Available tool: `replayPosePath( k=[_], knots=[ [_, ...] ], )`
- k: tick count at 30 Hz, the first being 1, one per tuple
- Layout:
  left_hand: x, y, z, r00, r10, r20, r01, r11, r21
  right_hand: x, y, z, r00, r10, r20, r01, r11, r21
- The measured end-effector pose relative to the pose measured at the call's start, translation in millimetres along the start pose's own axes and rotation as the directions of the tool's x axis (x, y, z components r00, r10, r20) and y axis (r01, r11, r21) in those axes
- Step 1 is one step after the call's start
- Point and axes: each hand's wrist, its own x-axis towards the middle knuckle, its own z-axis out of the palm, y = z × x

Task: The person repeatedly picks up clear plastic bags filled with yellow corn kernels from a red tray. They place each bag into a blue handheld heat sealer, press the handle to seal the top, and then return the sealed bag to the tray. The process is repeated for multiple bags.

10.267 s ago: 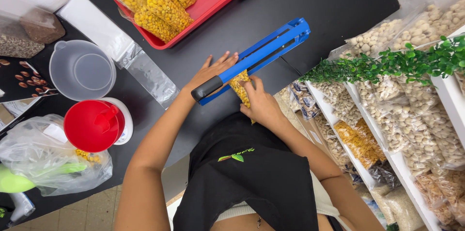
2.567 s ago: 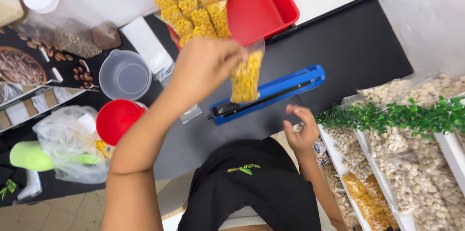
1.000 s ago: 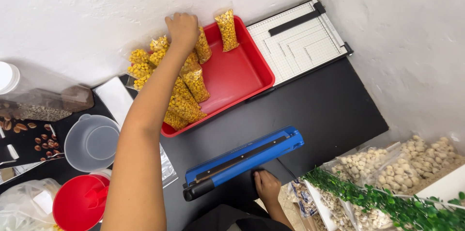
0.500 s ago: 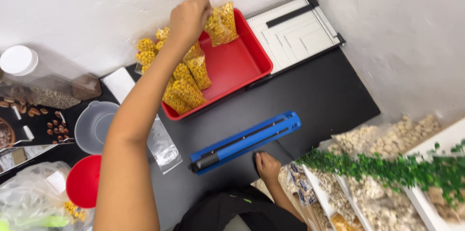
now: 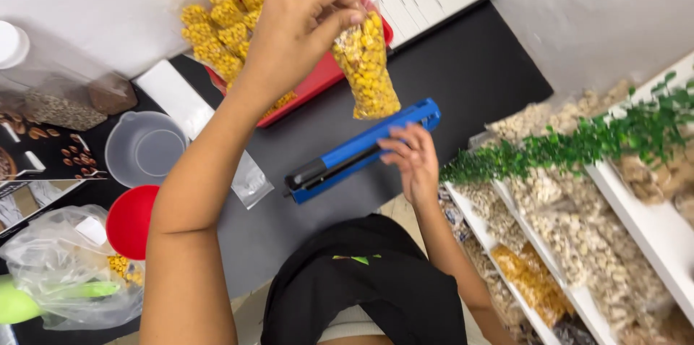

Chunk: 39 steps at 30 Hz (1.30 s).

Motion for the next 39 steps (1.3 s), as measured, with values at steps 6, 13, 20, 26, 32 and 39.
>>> replayPosePath(
  k=[6, 13, 20, 26, 32, 39],
  knots=[
    [-32.4, 22.4, 27.1, 0.998, -0.031, 0.056, 0.032, 0.999, -0.016, 4.2, 0.3, 55.3, 0.997, 0.066, -0.046, -0.052, 0.967, 0.249],
    [-89.5, 35.8, 53.7, 0.949, -0.315, -0.029, 0.255, 0.817, -0.517, -12.5, 20.2, 50.0, 0.995, 0.043, -0.089, -0.020, 0.969, 0.246],
    [-163.2, -10.8, 158.8, 0.886, -0.461, 0.058, 0.297, 0.467, -0.833, -12.6, 45.0, 32.3, 0.992, -0.114, -0.045, 0.114, 0.993, -0.001],
    [-169.2, -10.1, 144.7, 0.861, -0.508, 0.029, 0.297, 0.454, -0.840, -12.3, 19.6, 28.2, 0.988, -0.107, 0.113, 0.144, 0.908, -0.394],
    [-172.8, -4.1, 132.6, 0.894, -0.448, -0.020, 0.224, 0.485, -0.845, -24.1, 1.6, 31.3, 0.985, -0.144, 0.089, 0.168, 0.902, -0.398],
    [-183.0, -7.0, 129.8, 0.908, -0.410, -0.082, 0.145, 0.492, -0.858, -17.8, -13.9, 23.6, 0.898, -0.340, 0.280, 0.440, 0.673, -0.594]
  ],
)
